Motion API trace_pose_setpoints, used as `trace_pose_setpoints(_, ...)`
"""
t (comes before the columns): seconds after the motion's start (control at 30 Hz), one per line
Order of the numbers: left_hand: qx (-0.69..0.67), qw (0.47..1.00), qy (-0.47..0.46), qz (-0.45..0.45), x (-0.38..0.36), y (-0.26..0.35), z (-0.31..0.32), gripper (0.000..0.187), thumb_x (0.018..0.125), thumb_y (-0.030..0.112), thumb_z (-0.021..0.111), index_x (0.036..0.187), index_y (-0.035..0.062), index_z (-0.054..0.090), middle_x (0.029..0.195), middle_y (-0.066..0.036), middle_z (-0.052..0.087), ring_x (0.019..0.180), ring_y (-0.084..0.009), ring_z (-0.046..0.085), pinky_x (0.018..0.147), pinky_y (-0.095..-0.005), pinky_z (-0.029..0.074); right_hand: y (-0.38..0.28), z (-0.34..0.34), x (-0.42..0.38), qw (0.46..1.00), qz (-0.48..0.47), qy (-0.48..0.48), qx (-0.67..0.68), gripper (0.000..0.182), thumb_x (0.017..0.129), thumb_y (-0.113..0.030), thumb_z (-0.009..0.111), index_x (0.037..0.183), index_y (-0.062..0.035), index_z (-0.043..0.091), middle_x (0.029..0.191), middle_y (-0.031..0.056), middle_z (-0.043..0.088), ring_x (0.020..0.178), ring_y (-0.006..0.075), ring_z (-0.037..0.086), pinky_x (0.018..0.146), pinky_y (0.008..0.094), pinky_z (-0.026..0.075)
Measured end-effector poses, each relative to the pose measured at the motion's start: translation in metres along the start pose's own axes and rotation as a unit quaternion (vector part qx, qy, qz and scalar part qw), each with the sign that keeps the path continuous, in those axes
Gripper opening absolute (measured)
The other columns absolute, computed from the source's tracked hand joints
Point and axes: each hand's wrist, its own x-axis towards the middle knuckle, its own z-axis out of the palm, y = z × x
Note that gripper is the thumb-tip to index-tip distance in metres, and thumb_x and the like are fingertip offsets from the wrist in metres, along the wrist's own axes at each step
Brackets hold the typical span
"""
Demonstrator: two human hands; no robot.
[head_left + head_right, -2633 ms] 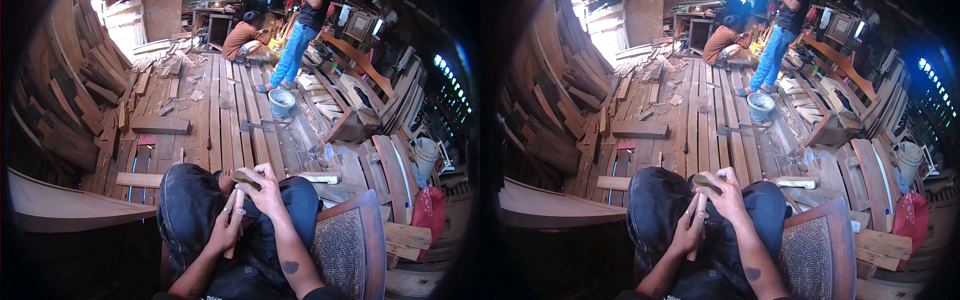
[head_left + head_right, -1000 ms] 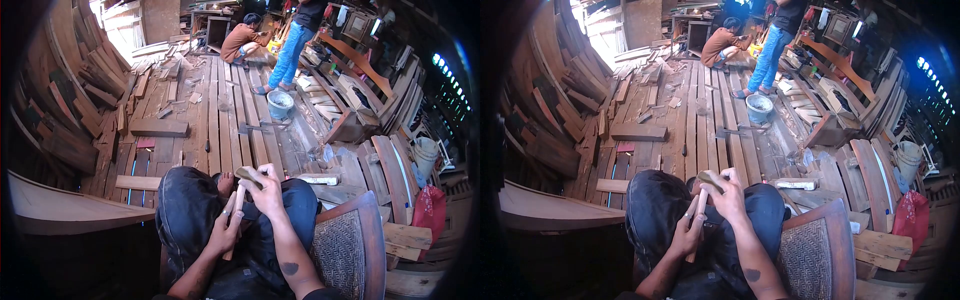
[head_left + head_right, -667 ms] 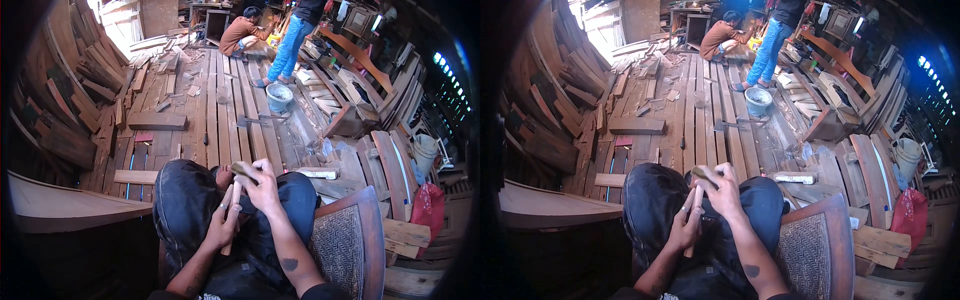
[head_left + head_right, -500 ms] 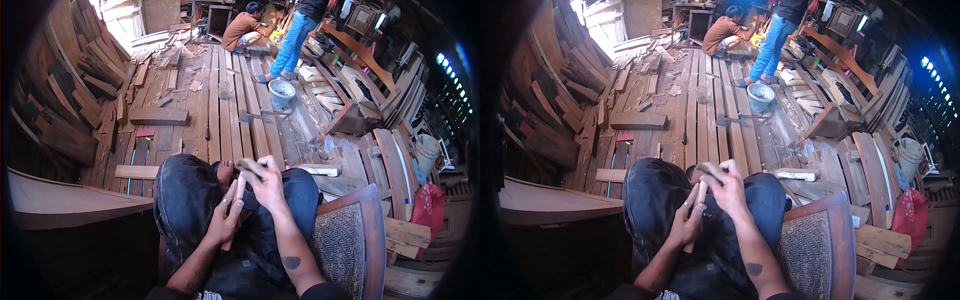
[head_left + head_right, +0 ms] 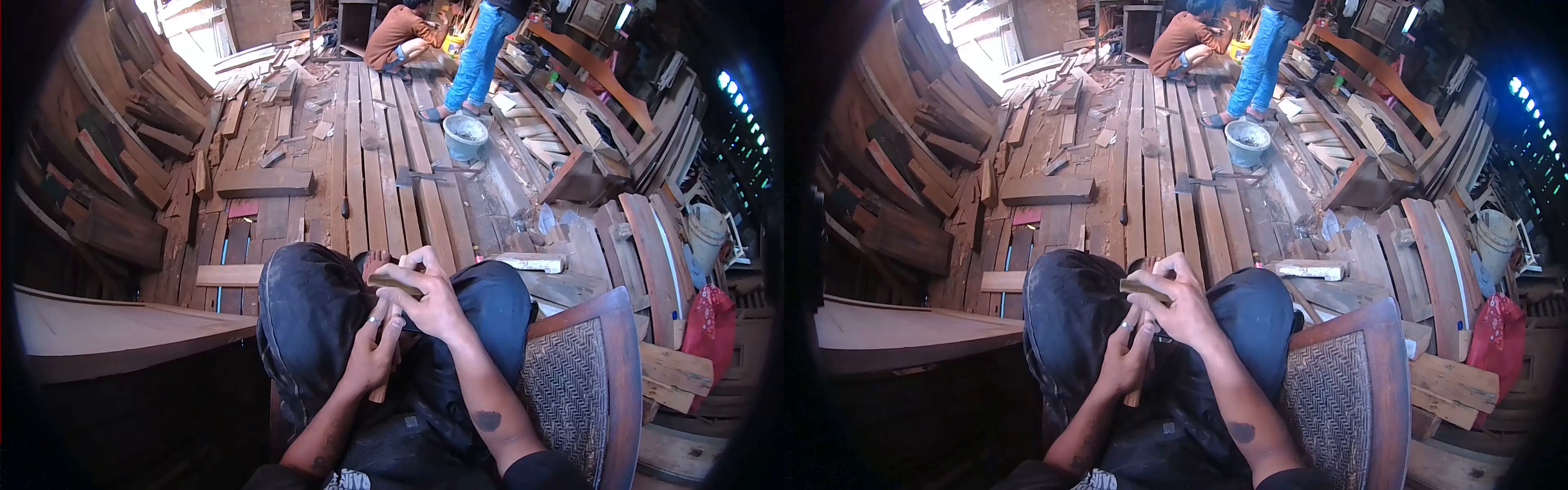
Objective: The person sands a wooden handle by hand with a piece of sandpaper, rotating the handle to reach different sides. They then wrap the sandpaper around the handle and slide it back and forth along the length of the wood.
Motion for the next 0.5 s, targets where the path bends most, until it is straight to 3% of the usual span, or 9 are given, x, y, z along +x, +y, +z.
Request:
trace_pose_setpoints(0.07,-0.016,1.000,-0.010,0.003,0.001,0.005,0.002,0.061,0.110,0.017,0.051,0.165,0.0050,0.028,0.083,0.001,0.058,0.057,-0.0052,0.051,0.053,-0.0238,0.046,-0.001,0.002,0.000,0.999,0.011,0.023,0.038,0.032,0.087,-0.014,0.085,0.118,-0.0082,0.079,0.097,0.0075,0.051,0.090,0.0207,0.058,0.084,0.0335,0.051)
trace_pose_setpoints(0.17,0.001,1.000,0.003,0.025,0.001,0.008,0.005,0.060,0.110,0.016,0.050,0.166,0.0059,0.028,0.081,0.002,0.057,0.056,-0.0053,0.051,0.053,-0.0240,0.046,0.010,0.003,0.013,0.994,0.065,0.088,-0.016,0.032,0.087,-0.014,0.085,0.118,-0.0078,0.079,0.097,0.0074,0.051,0.091,0.0205,0.058,0.083,0.0334,0.052)
trace_pose_setpoints(0.33,0.001,1.000,0.003,0.027,0.001,0.008,0.004,0.060,0.110,0.016,0.050,0.166,0.0077,0.028,0.081,0.002,0.056,0.056,-0.0053,0.050,0.053,-0.0240,0.046,0.007,0.001,-0.004,0.996,0.056,0.043,0.050,0.031,0.088,-0.013,0.083,0.119,-0.0093,0.079,0.099,0.0092,0.053,0.091,0.0211,0.058,0.082,0.0338,0.052)
trace_pose_setpoints(0.47,0.012,1.000,0.005,0.018,-0.001,0.010,0.006,0.060,0.110,0.016,0.050,0.166,0.0084,0.029,0.079,0.003,0.056,0.056,-0.0048,0.050,0.052,-0.0240,0.046,0.011,-0.003,0.014,0.984,0.039,0.132,-0.117,0.032,0.088,-0.013,0.083,0.119,-0.0045,0.078,0.099,0.0106,0.056,0.092,0.0228,0.061,0.085,0.0342,0.052)
trace_pose_setpoints(0.5,0.009,1.000,0.002,0.017,-0.001,0.011,0.006,0.060,0.110,0.016,0.050,0.166,0.0083,0.029,0.079,0.003,0.056,0.056,-0.0048,0.049,0.052,-0.0240,0.045,0.013,-0.003,0.014,0.986,0.041,0.130,-0.096,0.033,0.088,-0.012,0.082,0.119,-0.0037,0.078,0.099,0.0108,0.057,0.092,0.0227,0.062,0.085,0.0340,0.052)
